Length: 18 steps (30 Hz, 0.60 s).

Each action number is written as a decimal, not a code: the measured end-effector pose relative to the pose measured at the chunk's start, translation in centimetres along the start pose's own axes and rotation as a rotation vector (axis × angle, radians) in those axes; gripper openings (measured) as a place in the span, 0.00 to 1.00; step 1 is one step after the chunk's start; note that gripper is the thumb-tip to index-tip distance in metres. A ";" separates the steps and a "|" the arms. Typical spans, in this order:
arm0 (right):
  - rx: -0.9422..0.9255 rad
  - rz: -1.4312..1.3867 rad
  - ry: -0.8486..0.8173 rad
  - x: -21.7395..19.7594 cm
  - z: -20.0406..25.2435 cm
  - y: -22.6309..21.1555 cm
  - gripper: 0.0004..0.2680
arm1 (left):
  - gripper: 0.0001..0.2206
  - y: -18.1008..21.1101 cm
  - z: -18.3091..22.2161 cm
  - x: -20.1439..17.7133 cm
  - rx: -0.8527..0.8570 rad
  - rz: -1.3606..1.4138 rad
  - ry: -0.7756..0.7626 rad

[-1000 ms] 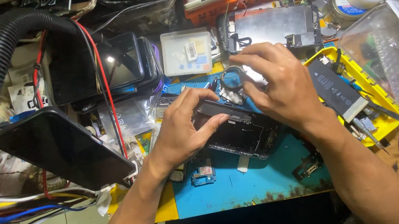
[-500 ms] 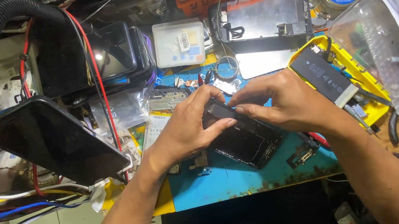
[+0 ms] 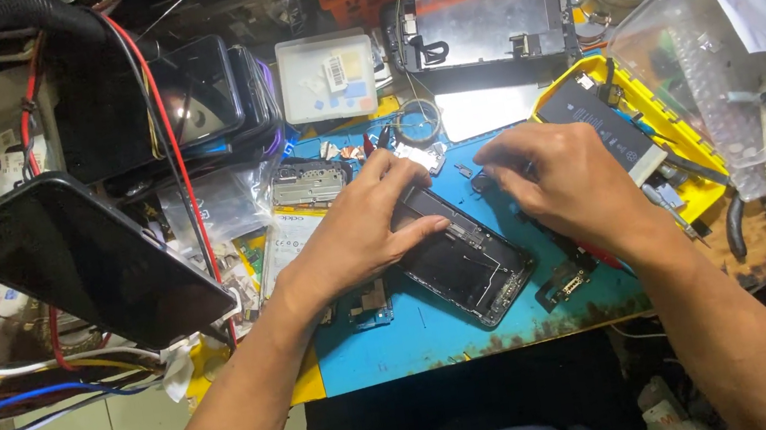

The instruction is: Repairing a smartphone by manipulating internal components and using precision tools

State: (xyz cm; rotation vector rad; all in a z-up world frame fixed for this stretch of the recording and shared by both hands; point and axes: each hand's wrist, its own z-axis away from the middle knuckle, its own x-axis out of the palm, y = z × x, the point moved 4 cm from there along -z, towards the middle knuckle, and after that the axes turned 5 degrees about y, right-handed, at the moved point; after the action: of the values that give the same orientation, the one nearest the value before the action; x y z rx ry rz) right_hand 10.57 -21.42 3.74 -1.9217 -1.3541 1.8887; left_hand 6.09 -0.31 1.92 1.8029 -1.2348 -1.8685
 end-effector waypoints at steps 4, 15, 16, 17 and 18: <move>-0.024 0.121 0.094 0.2 0.4 2.1 0.04 | 0.19 -0.5 -0.2 1.2 0.040 -0.123 -0.011; -0.030 0.151 0.222 -1.6 5.4 -1.0 0.05 | 0.21 -0.5 0.3 2.0 0.166 -0.429 0.085; -0.025 0.150 0.218 -1.8 6.3 -1.3 0.05 | 0.21 -0.4 0.4 2.1 0.163 -0.425 0.080; -0.079 0.171 0.200 -1.8 7.0 -1.7 0.05 | 0.20 -0.2 0.4 1.9 0.213 -0.395 0.119; -0.133 0.192 0.182 -1.9 7.8 -2.2 0.07 | 0.20 0.1 0.5 1.8 0.262 -0.365 0.158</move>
State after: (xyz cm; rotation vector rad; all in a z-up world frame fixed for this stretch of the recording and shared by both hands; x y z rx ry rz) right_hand 3.17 -25.08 4.86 -2.3004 -1.3127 1.6850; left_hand 5.27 -1.40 0.71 2.4052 -1.2027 -1.7548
